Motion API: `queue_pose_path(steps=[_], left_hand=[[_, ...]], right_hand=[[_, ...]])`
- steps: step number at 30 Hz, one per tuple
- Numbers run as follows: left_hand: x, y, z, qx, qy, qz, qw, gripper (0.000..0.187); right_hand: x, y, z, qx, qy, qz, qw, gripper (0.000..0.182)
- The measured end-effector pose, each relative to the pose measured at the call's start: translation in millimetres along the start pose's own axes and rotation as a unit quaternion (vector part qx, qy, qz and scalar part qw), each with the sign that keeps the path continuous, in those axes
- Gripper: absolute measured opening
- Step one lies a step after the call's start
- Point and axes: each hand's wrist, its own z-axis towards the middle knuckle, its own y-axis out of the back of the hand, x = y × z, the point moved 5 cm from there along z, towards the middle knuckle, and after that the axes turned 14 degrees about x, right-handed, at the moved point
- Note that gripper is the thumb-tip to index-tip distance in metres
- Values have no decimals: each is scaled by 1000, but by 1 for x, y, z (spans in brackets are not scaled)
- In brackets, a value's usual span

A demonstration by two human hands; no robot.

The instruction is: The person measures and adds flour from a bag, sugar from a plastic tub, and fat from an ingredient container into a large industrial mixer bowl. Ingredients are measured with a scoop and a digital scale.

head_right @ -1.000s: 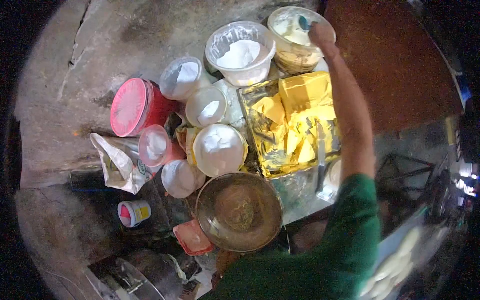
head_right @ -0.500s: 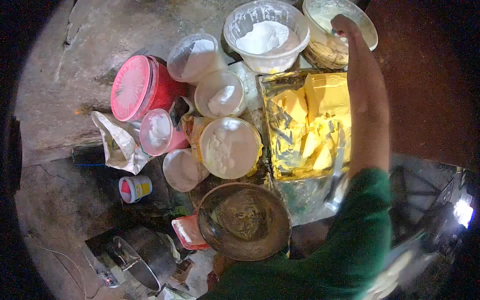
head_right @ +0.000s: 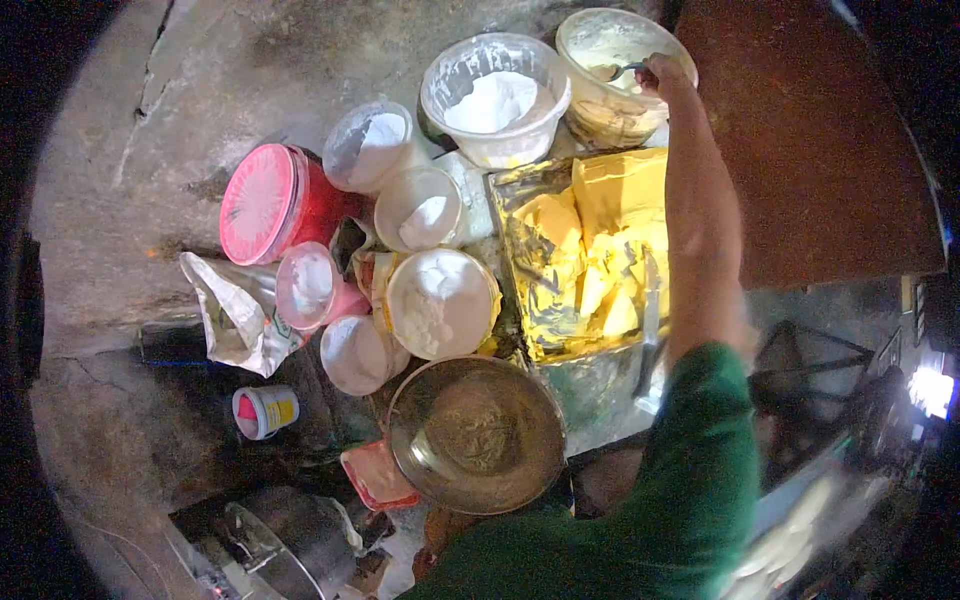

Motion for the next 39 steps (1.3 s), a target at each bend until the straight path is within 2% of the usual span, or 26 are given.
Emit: queue_pose_path(steps=[2, 3, 4, 5, 7, 8, 10, 12, 14, 20, 21, 24, 26, 27, 29, 30, 32, 33, 34, 36, 38, 39], left_hand=[[1, 0, 12, 32, 6, -13, 999, 28], [-2, 7, 15, -32, 26, 122, 992, 26], [-9, 11, 16, -95, 43, 255, 961, 24], [-17, 13, 18, -156, 56, 382, 909, 22], [-15, 8, 28, 6, 45, 250, 967, 18], [-15, 5, 33, 86, 40, 179, 979, 16], [-21, 22, 41, -50, 29, 311, 949, 14], [-24, 34, 40, -134, 4, 368, 920, 16], [-26, 28, 39, -165, -29, 355, 920, 21], [-41, 54, 66, -145, 2, 389, 910, 33], [-43, 56, 72, -136, 21, 401, 906, 37], [-67, 53, 91, -113, 79, 430, 892, 47], [-79, 89, 103, -24, 6, 328, 944, 51], [-84, 97, 112, -103, -41, 517, 849, 36], [-93, 108, 144, 84, -63, 410, 906, 29], [-97, 108, 151, 174, -54, 342, 922, 32], [-112, 89, 126, 431, -82, 303, 846, 24], [-117, 99, 123, 214, -100, 395, 888, 27], [-123, 116, 112, -15, -102, 466, 879, 31], [-124, 122, 100, -4, -163, 401, 902, 39], [-133, 166, 112, 34, -196, 399, 895, 41], [-133, 183, 115, 53, -213, 399, 890, 43]], right_hand=[[14, 3, -26, -6, 41, 5, 999, 22], [9, 13, -19, -47, -2, 38, 998, 20], [7, 16, -23, -51, 10, 63, 997, 20], [5, 18, -30, -55, 22, 87, 994, 19], [1, 19, -48, -49, 31, 133, 989, 19], [-2, 20, -56, -40, 27, 154, 987, 19], [0, 9, -89, -29, 46, 178, 983, 19], [3, 0, -115, -15, 40, 172, 984, 20], [1, -3, -128, 10, 50, 176, 983, 19], [22, -58, -231, 98, 68, 148, 982, 13], [25, -70, -250, 146, 93, 125, 977, 12], [38, -119, -339, 171, 67, 119, 976, 12], [37, -151, -388, 220, 54, 99, 969, 12], [35, -169, -414, 249, 48, 86, 964, 13], [21, -207, -459, 303, 17, 95, 948, 13], [14, -228, -483, 317, -9, 83, 945, 13], [-1, -266, -532, 344, -59, 57, 935, 13], [-16, -282, -548, 370, -64, 61, 925, 13], [-24, -301, -574, 378, -83, 69, 919, 13], [-56, -327, -601, 403, -96, 43, 909, 14], [-71, -360, -647, 374, -135, 10, 918, 15], [-91, -374, -658, 400, -133, 54, 905, 17]])
